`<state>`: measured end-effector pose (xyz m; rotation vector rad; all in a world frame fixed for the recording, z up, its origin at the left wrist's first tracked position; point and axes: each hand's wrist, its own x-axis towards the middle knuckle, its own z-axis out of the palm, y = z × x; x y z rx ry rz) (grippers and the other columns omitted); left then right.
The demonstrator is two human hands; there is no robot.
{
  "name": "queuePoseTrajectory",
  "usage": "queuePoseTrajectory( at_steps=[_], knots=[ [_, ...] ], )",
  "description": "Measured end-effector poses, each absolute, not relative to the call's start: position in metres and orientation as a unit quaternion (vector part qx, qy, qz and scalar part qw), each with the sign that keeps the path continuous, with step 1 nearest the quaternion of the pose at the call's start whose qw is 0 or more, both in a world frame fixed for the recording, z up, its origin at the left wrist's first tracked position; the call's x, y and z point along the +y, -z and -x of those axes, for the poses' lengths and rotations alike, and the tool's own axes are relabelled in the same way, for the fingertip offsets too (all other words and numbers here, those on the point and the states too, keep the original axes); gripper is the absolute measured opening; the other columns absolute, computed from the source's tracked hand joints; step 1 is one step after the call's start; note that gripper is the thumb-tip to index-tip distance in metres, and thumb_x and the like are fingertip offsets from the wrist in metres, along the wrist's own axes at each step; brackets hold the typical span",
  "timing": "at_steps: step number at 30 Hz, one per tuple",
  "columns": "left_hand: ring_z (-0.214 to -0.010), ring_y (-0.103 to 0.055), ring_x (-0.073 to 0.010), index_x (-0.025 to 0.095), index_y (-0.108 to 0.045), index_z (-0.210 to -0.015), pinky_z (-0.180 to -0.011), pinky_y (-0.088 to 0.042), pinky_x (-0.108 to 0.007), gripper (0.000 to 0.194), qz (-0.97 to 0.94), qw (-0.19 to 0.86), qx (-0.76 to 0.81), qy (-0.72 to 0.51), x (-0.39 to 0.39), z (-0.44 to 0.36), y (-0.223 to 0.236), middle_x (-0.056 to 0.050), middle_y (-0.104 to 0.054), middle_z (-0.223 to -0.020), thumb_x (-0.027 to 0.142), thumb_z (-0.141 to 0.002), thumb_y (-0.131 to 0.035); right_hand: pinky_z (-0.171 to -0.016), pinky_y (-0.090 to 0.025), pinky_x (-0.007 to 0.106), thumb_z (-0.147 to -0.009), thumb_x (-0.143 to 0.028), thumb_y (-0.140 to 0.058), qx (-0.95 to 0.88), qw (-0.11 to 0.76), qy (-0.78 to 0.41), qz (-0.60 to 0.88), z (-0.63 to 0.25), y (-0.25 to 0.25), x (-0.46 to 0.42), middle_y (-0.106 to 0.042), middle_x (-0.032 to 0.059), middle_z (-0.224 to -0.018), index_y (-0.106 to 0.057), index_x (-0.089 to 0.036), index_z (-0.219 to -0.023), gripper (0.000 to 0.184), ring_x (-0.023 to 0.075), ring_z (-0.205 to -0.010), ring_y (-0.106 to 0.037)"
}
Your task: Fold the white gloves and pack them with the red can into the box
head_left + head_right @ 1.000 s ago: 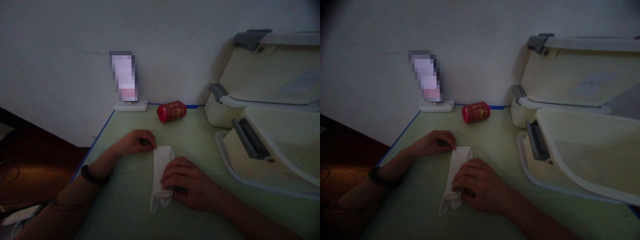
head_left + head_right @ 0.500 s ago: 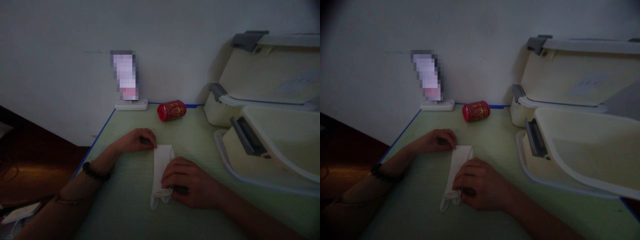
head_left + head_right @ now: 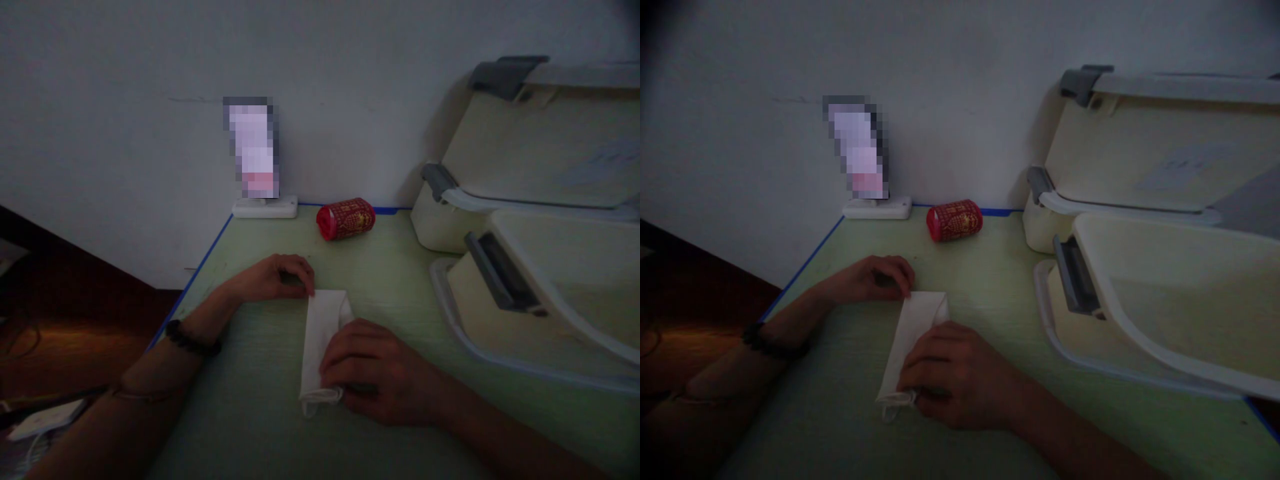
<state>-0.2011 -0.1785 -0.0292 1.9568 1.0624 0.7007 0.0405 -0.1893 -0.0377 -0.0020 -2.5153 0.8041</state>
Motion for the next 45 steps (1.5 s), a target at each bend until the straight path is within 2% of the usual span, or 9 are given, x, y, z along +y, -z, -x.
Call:
queuePoseTrajectory(
  at_steps=[7, 11, 17, 24, 28, 31, 37, 41, 45],
  knots=[
    [-0.083, -0.056, -0.0131, 0.019, -0.069, -0.078, -0.081, -0.042, -0.027, 0.012, -0.800, 0.362, 0.417, -0.233, -0.178, 0.203, 0.028, -0.003, -0.060, -0.088, 0.016, -0.076, -0.057, -0.082, -0.042, 0.030, -0.071, -0.013, -0.058, -0.932, 0.219, -0.289, -0.001, -0.041, 0.037, -0.189, -0.067, 0.0003, -0.086, -0.062, -0.019, -0.087, 0.017, 0.0128, -0.084, -0.058],
    [-0.085, -0.055, -0.0141, 0.017, -0.066, -0.081, -0.081, -0.042, -0.028, 0.016, -0.802, 0.356, 0.417, -0.235, -0.179, 0.202, 0.027, -0.004, -0.059, -0.088, 0.014, -0.078, -0.050, -0.086, -0.040, 0.032, -0.069, -0.024, -0.061, -0.934, 0.183, -0.306, -0.013, -0.042, 0.035, -0.189, -0.066, 0.0017, -0.089, -0.063, -0.018, -0.087, 0.019, 0.0135, -0.087, -0.058],
    [-0.076, -0.054, -0.0138, 0.016, -0.060, -0.085, -0.073, -0.041, -0.027, 0.017, -0.797, 0.280, 0.475, -0.246, -0.181, 0.189, 0.033, -0.003, -0.060, -0.080, 0.031, -0.080, -0.053, -0.086, -0.039, 0.033, -0.075, -0.028, -0.057, -0.934, 0.171, -0.313, -0.004, -0.043, 0.030, -0.189, -0.067, 0.0018, -0.088, -0.064, -0.020, -0.084, 0.014, 0.0142, -0.087, -0.058],
    [-0.081, -0.052, -0.0161, 0.018, -0.060, -0.086, -0.078, -0.034, -0.030, 0.024, -0.824, 0.192, 0.496, -0.193, -0.183, 0.182, 0.036, -0.002, -0.059, -0.084, 0.040, -0.076, -0.058, -0.079, -0.043, 0.031, -0.080, -0.021, -0.050, -0.925, 0.267, -0.266, 0.044, -0.044, 0.028, -0.186, -0.066, 0.0042, -0.087, -0.062, -0.017, -0.087, 0.014, 0.0136, -0.082, -0.058],
    [-0.083, -0.052, -0.0167, 0.018, -0.059, -0.086, -0.079, -0.035, -0.031, 0.021, -0.821, 0.193, 0.502, -0.192, -0.184, 0.181, 0.034, -0.003, -0.058, -0.086, 0.037, -0.079, -0.053, -0.072, -0.042, 0.031, -0.076, -0.022, -0.053, -0.950, 0.195, -0.246, -0.012, -0.042, 0.031, -0.196, -0.066, -0.0003, -0.080, -0.062, -0.021, -0.075, 0.010, 0.0135, -0.074, -0.056],
    [-0.083, -0.051, -0.0170, 0.017, -0.059, -0.082, -0.080, -0.035, -0.033, 0.019, -0.820, 0.189, 0.507, -0.186, -0.184, 0.180, 0.033, -0.003, -0.058, -0.084, 0.035, -0.079, -0.054, -0.076, -0.042, 0.031, -0.077, -0.022, -0.053, -0.948, 0.181, -0.263, -0.005, -0.042, 0.031, -0.197, -0.065, 0.0002, -0.082, -0.062, -0.020, -0.080, 0.010, 0.0133, -0.077, -0.056],
    [-0.080, -0.053, -0.0146, 0.017, -0.055, -0.084, -0.075, -0.040, -0.029, 0.016, -0.785, 0.291, 0.488, -0.246, -0.185, 0.176, 0.035, -0.002, -0.059, -0.083, 0.032, -0.083, -0.049, -0.088, -0.041, 0.039, -0.084, -0.025, -0.047, -0.849, 0.325, -0.292, 0.298, -0.048, 0.039, -0.170, -0.054, 0.0107, -0.113, -0.049, -0.018, -0.113, 0.030, 0.0202, -0.106, -0.048],
    [-0.070, -0.054, -0.0107, 0.017, -0.050, -0.082, -0.063, -0.043, -0.023, 0.015, -0.700, 0.406, 0.497, -0.314, -0.188, 0.169, 0.038, 0.001, -0.056, -0.074, 0.031, -0.082, -0.050, -0.093, -0.038, 0.043, -0.079, -0.036, -0.055, -0.825, 0.291, -0.353, 0.331, -0.046, 0.046, -0.162, -0.050, 0.0129, -0.122, -0.038, -0.018, -0.124, 0.052, 0.0223, -0.111, -0.047],
    [-0.062, -0.052, -0.0082, 0.017, -0.049, -0.082, -0.056, -0.041, -0.019, 0.016, -0.640, 0.421, 0.513, -0.388, -0.187, 0.165, 0.038, 0.004, -0.054, -0.068, 0.031, -0.078, -0.056, -0.084, -0.044, 0.040, -0.073, -0.034, -0.062, -0.806, 0.252, -0.419, 0.333, -0.039, 0.045, -0.164, -0.061, 0.0092, -0.103, -0.037, -0.018, -0.126, 0.061, 0.0199, -0.093, -0.057]
  ],
)
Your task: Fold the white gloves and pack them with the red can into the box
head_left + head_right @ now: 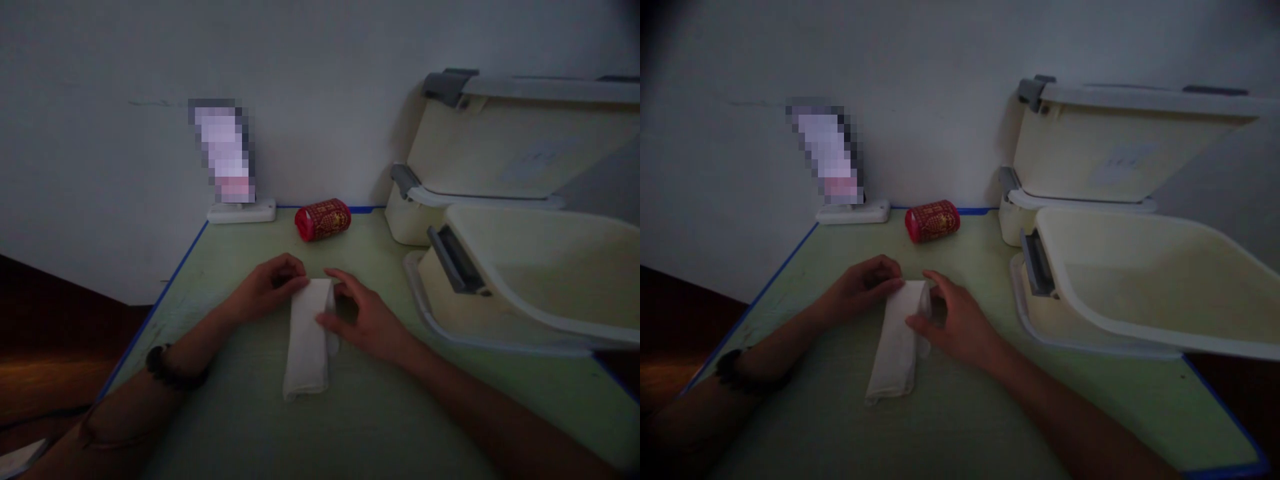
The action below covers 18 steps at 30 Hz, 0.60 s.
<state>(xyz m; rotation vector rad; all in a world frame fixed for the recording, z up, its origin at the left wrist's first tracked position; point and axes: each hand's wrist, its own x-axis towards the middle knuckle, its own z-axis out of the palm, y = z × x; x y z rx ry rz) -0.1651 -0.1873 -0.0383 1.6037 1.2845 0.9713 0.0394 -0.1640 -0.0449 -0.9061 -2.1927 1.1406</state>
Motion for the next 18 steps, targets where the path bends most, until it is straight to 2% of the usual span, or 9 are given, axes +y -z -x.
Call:
queuePoseTrajectory(
  at_steps=[3, 6, 10, 15, 18],
  knots=[
    [-0.060, -0.054, -0.0078, 0.018, -0.047, -0.091, -0.054, -0.041, -0.018, 0.023, -0.594, 0.455, 0.510, -0.424, -0.186, 0.165, 0.037, 0.004, -0.058, -0.069, 0.031, -0.076, -0.058, -0.076, -0.047, 0.034, -0.075, -0.025, -0.060, -0.775, 0.267, -0.468, 0.331, -0.036, 0.045, -0.163, -0.065, 0.0047, -0.086, -0.048, -0.016, -0.113, 0.041, 0.0160, -0.079, -0.061],
    [-0.066, -0.059, -0.0104, 0.018, -0.044, -0.102, -0.059, -0.046, -0.020, 0.039, -0.560, 0.517, 0.492, -0.421, -0.185, 0.165, 0.034, 0.002, -0.063, -0.076, 0.028, -0.070, -0.064, -0.070, -0.048, 0.029, -0.075, -0.022, -0.059, -0.728, 0.292, -0.527, 0.328, -0.036, 0.047, -0.160, -0.066, 0.0029, -0.082, -0.052, -0.017, -0.102, 0.029, 0.0145, -0.075, -0.061],
    [-0.072, -0.063, -0.0130, 0.018, -0.044, -0.104, -0.066, -0.050, -0.025, 0.044, -0.513, 0.563, 0.505, -0.406, -0.185, 0.163, 0.031, 0.000, -0.066, -0.080, 0.021, -0.067, -0.067, -0.069, -0.048, 0.028, -0.075, -0.026, -0.059, -0.674, 0.317, -0.588, 0.316, -0.038, 0.048, -0.155, -0.065, 0.0023, -0.084, -0.054, -0.019, -0.099, 0.026, 0.0143, -0.076, -0.062],
    [-0.067, -0.064, -0.0121, 0.017, -0.050, -0.099, -0.065, -0.051, -0.023, 0.037, -0.495, 0.559, 0.513, -0.424, -0.187, 0.160, 0.032, 0.001, -0.068, -0.074, 0.020, -0.067, -0.068, -0.071, -0.048, 0.031, -0.073, -0.033, -0.061, -0.684, 0.304, -0.580, 0.321, -0.038, 0.045, -0.155, -0.063, 0.0037, -0.089, -0.056, -0.019, -0.094, 0.026, 0.0163, -0.079, -0.060],
    [-0.067, -0.064, -0.0121, 0.017, -0.051, -0.099, -0.065, -0.051, -0.023, 0.035, -0.485, 0.561, 0.508, -0.438, -0.187, 0.159, 0.033, 0.001, -0.069, -0.074, 0.021, -0.068, -0.067, -0.073, -0.049, 0.034, -0.072, -0.032, -0.062, -0.685, 0.298, -0.576, 0.332, -0.036, 0.049, -0.154, -0.063, 0.0046, -0.091, -0.053, -0.019, -0.096, 0.028, 0.0174, -0.081, -0.060]
  ],
)
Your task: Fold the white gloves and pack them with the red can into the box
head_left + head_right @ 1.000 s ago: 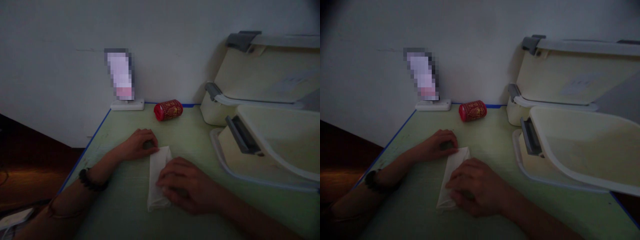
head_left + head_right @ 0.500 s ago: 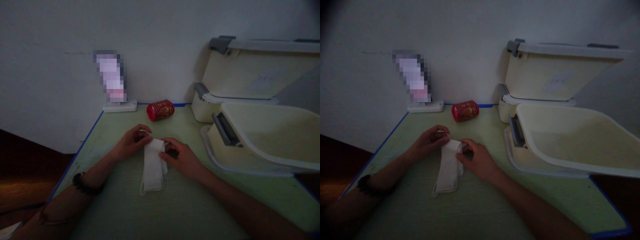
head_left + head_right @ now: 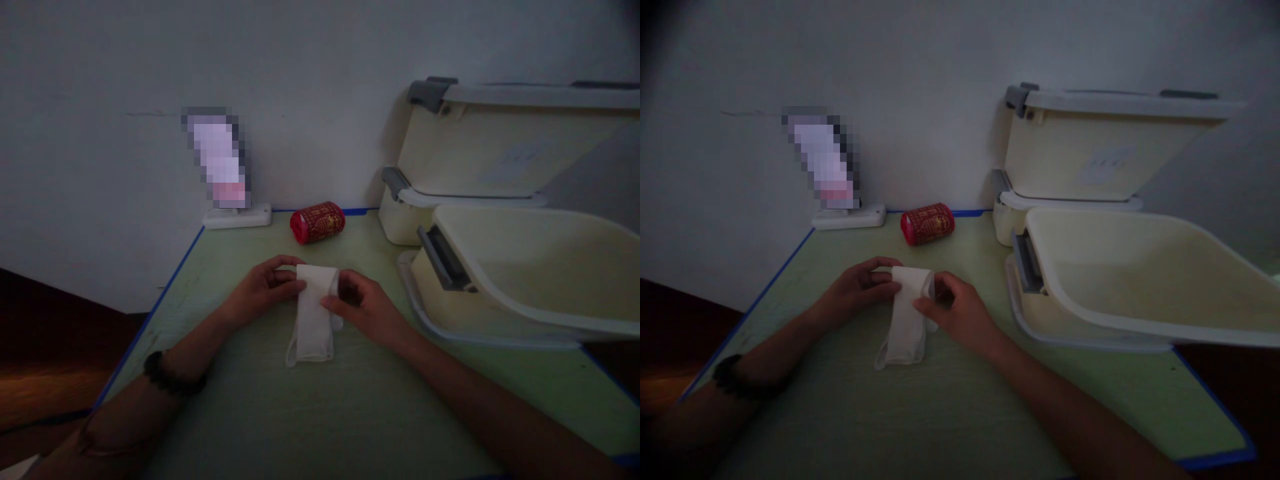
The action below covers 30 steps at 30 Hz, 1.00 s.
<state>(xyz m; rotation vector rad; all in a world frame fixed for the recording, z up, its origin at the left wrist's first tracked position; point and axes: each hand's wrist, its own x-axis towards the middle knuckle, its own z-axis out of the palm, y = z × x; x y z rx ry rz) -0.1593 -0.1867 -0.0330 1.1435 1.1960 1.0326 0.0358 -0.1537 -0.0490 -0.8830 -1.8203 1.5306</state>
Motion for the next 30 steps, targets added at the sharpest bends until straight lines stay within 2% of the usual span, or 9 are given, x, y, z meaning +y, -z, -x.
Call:
queuePoseTrajectory(
  at_steps=[2, 5, 7, 9, 11, 14, 18, 25, 30],
  knots=[
    [-0.068, -0.064, -0.0124, 0.017, -0.051, -0.099, -0.065, -0.051, -0.024, 0.034, -0.485, 0.559, 0.505, -0.443, -0.186, 0.158, 0.035, 0.001, -0.068, -0.074, 0.022, -0.069, -0.066, -0.075, -0.048, 0.036, -0.072, -0.030, -0.062, -0.704, 0.322, -0.523, 0.356, -0.036, 0.051, -0.153, -0.060, 0.0062, -0.096, -0.049, -0.019, -0.103, 0.035, 0.0184, -0.085, -0.059],
    [-0.069, -0.064, -0.0131, 0.018, -0.049, -0.102, -0.065, -0.051, -0.025, 0.035, -0.502, 0.537, 0.516, -0.440, -0.185, 0.156, 0.039, 0.001, -0.067, -0.075, 0.024, -0.071, -0.064, -0.083, -0.043, 0.041, -0.067, -0.033, -0.067, -0.774, 0.386, -0.334, 0.375, -0.041, 0.043, -0.156, -0.049, 0.0110, -0.114, -0.041, -0.020, -0.116, 0.057, 0.0233, -0.102, -0.049],
    [-0.072, -0.064, -0.0143, 0.019, -0.048, -0.105, -0.065, -0.051, -0.026, 0.035, -0.529, 0.499, 0.536, -0.429, -0.185, 0.154, 0.042, 0.000, -0.067, -0.078, 0.026, -0.073, -0.060, -0.086, -0.040, 0.042, -0.066, -0.038, -0.067, -0.842, 0.363, -0.240, 0.317, -0.047, 0.032, -0.161, -0.047, 0.0105, -0.112, -0.044, -0.020, -0.113, 0.055, 0.0244, -0.104, -0.045],
    [-0.075, -0.063, -0.0155, 0.018, -0.048, -0.106, -0.067, -0.051, -0.028, 0.032, -0.569, 0.430, 0.569, -0.409, -0.185, 0.153, 0.044, -0.003, -0.066, -0.083, 0.028, -0.077, -0.056, -0.085, -0.040, 0.039, -0.069, -0.043, -0.065, -0.915, 0.252, -0.229, 0.215, -0.052, 0.020, -0.169, -0.052, 0.0062, -0.098, -0.053, -0.021, -0.101, 0.041, 0.0213, -0.096, -0.048],
    [-0.080, -0.062, -0.0170, 0.016, -0.051, -0.106, -0.073, -0.050, -0.032, 0.030, -0.619, 0.320, 0.610, -0.377, -0.185, 0.154, 0.044, -0.006, -0.064, -0.089, 0.027, -0.078, -0.052, -0.083, -0.039, 0.037, -0.069, -0.046, -0.064, -0.949, 0.169, -0.214, 0.158, -0.054, 0.015, -0.177, -0.054, 0.0049, -0.094, -0.057, -0.021, -0.098, 0.039, 0.0203, -0.092, -0.049],
    [-0.091, -0.057, -0.0200, 0.015, -0.056, -0.105, -0.084, -0.044, -0.038, 0.029, -0.681, 0.167, 0.636, -0.323, -0.183, 0.161, 0.045, -0.009, -0.061, -0.098, 0.025, -0.078, -0.051, -0.082, -0.038, 0.036, -0.075, -0.036, -0.060, -0.964, 0.106, -0.199, 0.139, -0.053, 0.020, -0.184, -0.057, 0.0043, -0.094, -0.057, -0.020, -0.098, 0.028, 0.0190, -0.091, -0.049],
    [-0.097, -0.052, -0.0204, 0.017, -0.061, -0.099, -0.089, -0.040, -0.038, 0.024, -0.721, 0.119, 0.620, -0.285, -0.179, 0.170, 0.047, -0.008, -0.059, -0.099, 0.024, -0.080, -0.050, -0.079, -0.037, 0.033, -0.083, -0.023, -0.051, -0.964, 0.132, -0.173, 0.152, -0.048, 0.029, -0.182, -0.061, 0.0021, -0.084, -0.059, -0.020, -0.090, 0.011, 0.0157, -0.083, -0.052],
    [-0.096, -0.051, -0.0205, 0.018, -0.063, -0.096, -0.089, -0.039, -0.038, 0.022, -0.735, 0.109, 0.613, -0.269, -0.180, 0.169, 0.048, -0.007, -0.060, -0.098, 0.026, -0.078, -0.053, -0.078, -0.038, 0.030, -0.081, -0.019, -0.055, -0.930, 0.252, -0.198, 0.178, -0.049, 0.020, -0.181, -0.062, 0.0012, -0.081, -0.059, -0.017, -0.084, 0.006, 0.0136, -0.080, -0.053],
    [-0.096, -0.050, -0.0211, 0.017, -0.063, -0.096, -0.090, -0.039, -0.038, 0.022, -0.732, 0.109, 0.617, -0.266, -0.180, 0.169, 0.049, -0.008, -0.060, -0.099, 0.024, -0.078, -0.053, -0.078, -0.039, 0.029, -0.081, -0.019, -0.055, -0.924, 0.268, -0.215, 0.169, -0.044, 0.023, -0.186, -0.061, 0.0017, -0.081, -0.060, -0.017, -0.086, 0.007, 0.0137, -0.080, -0.053]
  ],
)
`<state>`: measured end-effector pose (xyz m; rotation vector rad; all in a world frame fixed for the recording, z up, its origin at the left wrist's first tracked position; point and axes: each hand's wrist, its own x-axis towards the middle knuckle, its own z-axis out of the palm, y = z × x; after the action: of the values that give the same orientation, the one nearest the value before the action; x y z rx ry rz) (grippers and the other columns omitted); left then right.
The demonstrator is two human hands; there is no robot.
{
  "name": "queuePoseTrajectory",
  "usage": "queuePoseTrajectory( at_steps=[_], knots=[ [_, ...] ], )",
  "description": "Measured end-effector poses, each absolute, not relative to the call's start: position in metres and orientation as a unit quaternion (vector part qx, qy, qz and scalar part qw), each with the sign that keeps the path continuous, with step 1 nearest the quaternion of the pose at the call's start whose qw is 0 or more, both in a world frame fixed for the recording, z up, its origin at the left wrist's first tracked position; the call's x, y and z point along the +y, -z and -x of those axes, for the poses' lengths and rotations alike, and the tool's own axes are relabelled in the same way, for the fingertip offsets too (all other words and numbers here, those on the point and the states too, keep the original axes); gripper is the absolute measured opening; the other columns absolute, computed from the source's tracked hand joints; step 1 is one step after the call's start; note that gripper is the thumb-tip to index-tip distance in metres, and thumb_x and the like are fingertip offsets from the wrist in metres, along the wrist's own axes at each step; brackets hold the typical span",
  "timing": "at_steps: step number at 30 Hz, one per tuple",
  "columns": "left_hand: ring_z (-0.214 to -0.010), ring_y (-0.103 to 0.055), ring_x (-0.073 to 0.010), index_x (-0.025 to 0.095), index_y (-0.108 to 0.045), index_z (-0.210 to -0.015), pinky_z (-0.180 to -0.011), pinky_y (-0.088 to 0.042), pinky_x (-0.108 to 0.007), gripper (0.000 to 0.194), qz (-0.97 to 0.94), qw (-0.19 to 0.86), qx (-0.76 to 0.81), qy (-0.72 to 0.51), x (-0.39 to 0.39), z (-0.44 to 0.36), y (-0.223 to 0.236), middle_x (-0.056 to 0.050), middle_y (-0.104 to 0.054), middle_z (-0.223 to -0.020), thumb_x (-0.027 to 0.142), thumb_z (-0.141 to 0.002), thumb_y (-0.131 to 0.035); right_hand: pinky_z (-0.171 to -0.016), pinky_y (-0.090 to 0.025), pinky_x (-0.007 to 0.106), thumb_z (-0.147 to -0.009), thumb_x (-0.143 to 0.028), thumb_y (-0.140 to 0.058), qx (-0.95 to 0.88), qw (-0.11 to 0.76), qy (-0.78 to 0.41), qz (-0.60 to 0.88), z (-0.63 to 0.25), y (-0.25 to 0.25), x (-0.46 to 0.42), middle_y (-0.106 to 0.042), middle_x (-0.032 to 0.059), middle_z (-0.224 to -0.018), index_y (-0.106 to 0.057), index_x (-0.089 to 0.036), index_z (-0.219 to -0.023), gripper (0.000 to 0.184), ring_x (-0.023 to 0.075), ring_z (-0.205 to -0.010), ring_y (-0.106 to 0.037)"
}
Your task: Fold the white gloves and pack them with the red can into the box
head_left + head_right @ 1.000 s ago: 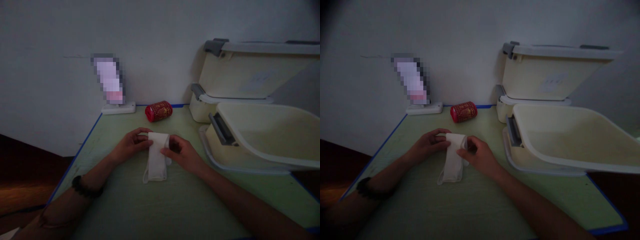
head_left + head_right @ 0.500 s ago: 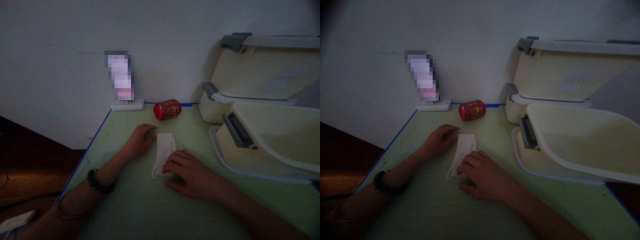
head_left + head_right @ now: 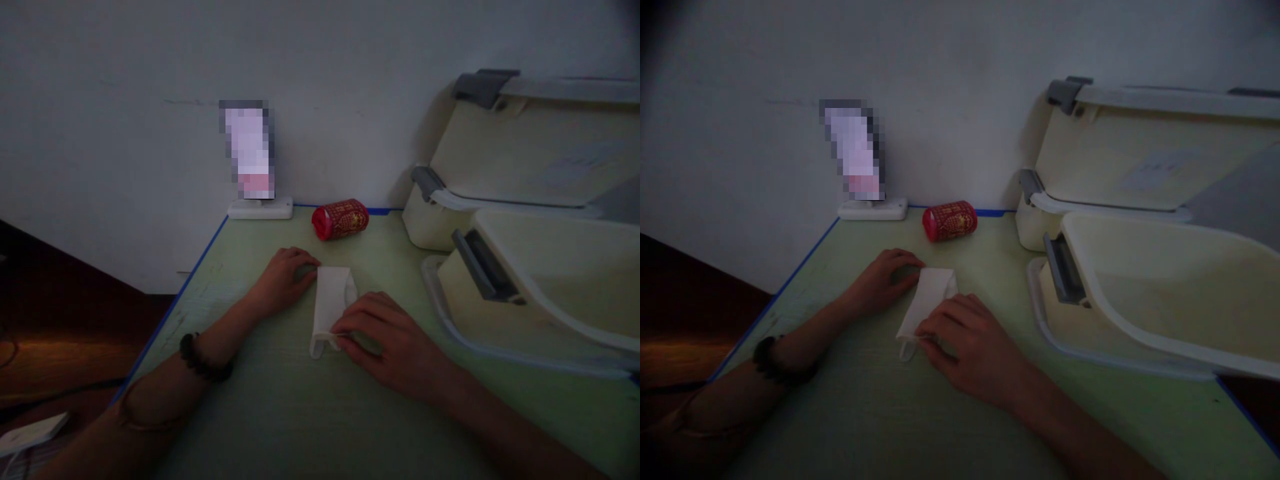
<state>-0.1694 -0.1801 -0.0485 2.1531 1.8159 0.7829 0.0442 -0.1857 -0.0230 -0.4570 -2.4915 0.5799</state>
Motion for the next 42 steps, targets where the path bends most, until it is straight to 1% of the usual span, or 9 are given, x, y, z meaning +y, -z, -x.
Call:
queuePoseTrajectory(
  at_steps=[5, 9, 16, 22, 26, 30, 33, 38, 42],
  knots=[
    [-0.095, -0.051, -0.0199, 0.017, -0.062, -0.096, -0.089, -0.040, -0.038, 0.021, -0.733, 0.102, 0.611, -0.280, -0.179, 0.171, 0.051, -0.007, -0.060, -0.097, 0.018, -0.078, -0.050, -0.077, -0.039, 0.030, -0.082, -0.021, -0.053, -0.940, 0.215, -0.221, 0.146, -0.040, 0.032, -0.189, -0.061, 0.0020, -0.084, -0.061, -0.019, -0.090, 0.012, 0.0137, -0.081, -0.053],
    [-0.092, -0.052, -0.0195, 0.016, -0.064, -0.094, -0.088, -0.041, -0.037, 0.025, -0.738, 0.100, 0.605, -0.283, -0.179, 0.170, 0.051, -0.008, -0.061, -0.095, 0.023, -0.085, -0.041, -0.082, -0.039, 0.032, -0.080, -0.028, -0.055, -0.946, 0.140, -0.252, 0.148, -0.043, 0.029, -0.190, -0.060, 0.0023, -0.088, -0.061, -0.021, -0.096, 0.018, 0.0153, -0.086, -0.053],
    [-0.091, -0.053, -0.0215, 0.017, -0.063, -0.089, -0.085, -0.040, -0.039, 0.022, -0.729, 0.094, 0.620, -0.276, -0.179, 0.165, 0.049, -0.008, -0.062, -0.094, 0.031, -0.081, -0.049, -0.089, -0.040, 0.040, -0.086, -0.030, -0.044, -0.866, 0.296, -0.234, 0.326, -0.043, 0.032, -0.168, -0.053, 0.0097, -0.103, -0.053, -0.019, -0.106, 0.025, 0.0209, -0.100, -0.049],
    [-0.076, -0.058, -0.0157, 0.017, -0.055, -0.086, -0.071, -0.045, -0.029, 0.016, -0.643, 0.239, 0.625, -0.374, -0.179, 0.158, 0.043, -0.003, -0.063, -0.082, 0.032, -0.080, -0.050, -0.093, -0.035, 0.048, -0.077, -0.040, -0.056, -0.851, 0.295, -0.227, 0.371, -0.033, 0.055, -0.140, -0.052, 0.0145, -0.115, -0.046, -0.014, -0.114, 0.046, 0.0263, -0.107, -0.046],
    [-0.059, -0.054, -0.0098, 0.018, -0.048, -0.084, -0.053, -0.041, -0.020, 0.014, -0.586, 0.347, 0.588, -0.437, -0.181, 0.156, 0.040, 0.004, -0.056, -0.065, 0.031, -0.080, -0.052, -0.085, -0.044, 0.039, -0.073, -0.031, -0.062, -0.794, 0.315, -0.373, 0.362, -0.032, 0.056, -0.135, -0.060, 0.0089, -0.099, -0.047, -0.017, -0.102, 0.035, 0.0194, -0.094, -0.057],
    [-0.058, -0.054, -0.0075, 0.018, -0.047, -0.082, -0.054, -0.043, -0.018, 0.015, -0.549, 0.404, 0.545, -0.488, -0.181, 0.154, 0.039, 0.005, -0.057, -0.065, 0.029, -0.078, -0.056, -0.078, -0.048, 0.033, -0.071, -0.027, -0.064, -0.736, 0.329, -0.490, 0.333, -0.031, 0.053, -0.137, -0.064, 0.0058, -0.093, -0.043, -0.019, -0.101, 0.037, 0.0159, -0.085, -0.061],
    [-0.060, -0.056, -0.0083, 0.018, -0.046, -0.081, -0.058, -0.048, -0.020, 0.016, -0.519, 0.424, 0.534, -0.516, -0.182, 0.150, 0.036, 0.005, -0.059, -0.065, 0.029, -0.076, -0.057, -0.075, -0.049, 0.032, -0.069, -0.027, -0.066, -0.720, 0.317, -0.521, 0.331, -0.030, 0.051, -0.141, -0.065, 0.0068, -0.097, -0.045, -0.019, -0.107, 0.044, 0.0164, -0.085, -0.063],
    [-0.063, -0.061, -0.0110, 0.019, -0.047, -0.089, -0.060, -0.051, -0.023, 0.023, -0.489, 0.437, 0.545, -0.522, -0.183, 0.150, 0.031, 0.003, -0.063, -0.069, 0.031, -0.074, -0.060, -0.069, -0.051, 0.030, -0.074, -0.026, -0.061, -0.717, 0.308, -0.528, 0.334, -0.028, 0.049, -0.143, -0.068, 0.0048, -0.088, -0.059, -0.017, -0.091, 0.019, 0.0157, -0.077, -0.064],
    [-0.072, -0.065, -0.0154, 0.018, -0.048, -0.101, -0.068, -0.052, -0.028, 0.042, -0.499, 0.526, 0.534, -0.435, -0.181, 0.159, 0.029, 0.000, -0.069, -0.076, 0.027, -0.065, -0.068, -0.067, -0.051, 0.029, -0.075, -0.026, -0.059, -0.700, 0.325, -0.535, 0.343, -0.030, 0.048, -0.141, -0.068, 0.0043, -0.087, -0.059, -0.017, -0.088, 0.017, 0.0157, -0.076, -0.064]
  ],
)
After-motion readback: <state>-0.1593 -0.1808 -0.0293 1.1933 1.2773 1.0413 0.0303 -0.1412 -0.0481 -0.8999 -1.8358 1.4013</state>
